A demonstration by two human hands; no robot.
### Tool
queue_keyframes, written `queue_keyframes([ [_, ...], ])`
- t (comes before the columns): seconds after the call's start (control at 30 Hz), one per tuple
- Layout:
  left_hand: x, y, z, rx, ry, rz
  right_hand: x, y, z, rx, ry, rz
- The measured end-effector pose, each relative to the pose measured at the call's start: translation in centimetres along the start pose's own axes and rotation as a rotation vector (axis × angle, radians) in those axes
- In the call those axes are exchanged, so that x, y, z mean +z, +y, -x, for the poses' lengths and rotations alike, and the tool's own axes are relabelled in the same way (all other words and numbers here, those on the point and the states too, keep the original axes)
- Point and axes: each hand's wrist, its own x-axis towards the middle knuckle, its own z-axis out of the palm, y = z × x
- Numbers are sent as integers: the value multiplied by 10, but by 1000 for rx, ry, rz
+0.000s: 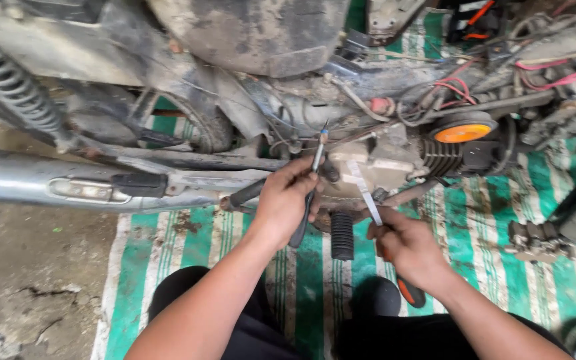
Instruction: The person is using hand tools to remove or adjust various components and wiring around a motorcycle engine.
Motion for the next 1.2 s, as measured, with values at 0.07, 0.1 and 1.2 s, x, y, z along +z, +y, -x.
queue_keyframes([
  [0.07, 6, -17, 3, 111, -36, -148, 2, -1, 0, -94, -80, 284],
  [0.1, 6, -18, 5, 101, -56, -150, -1, -4, -1, -81, -62, 286],
  [1.2, -4, -19, 2, 170, -14, -580, -39, -47, -38, -537, 331, 388],
])
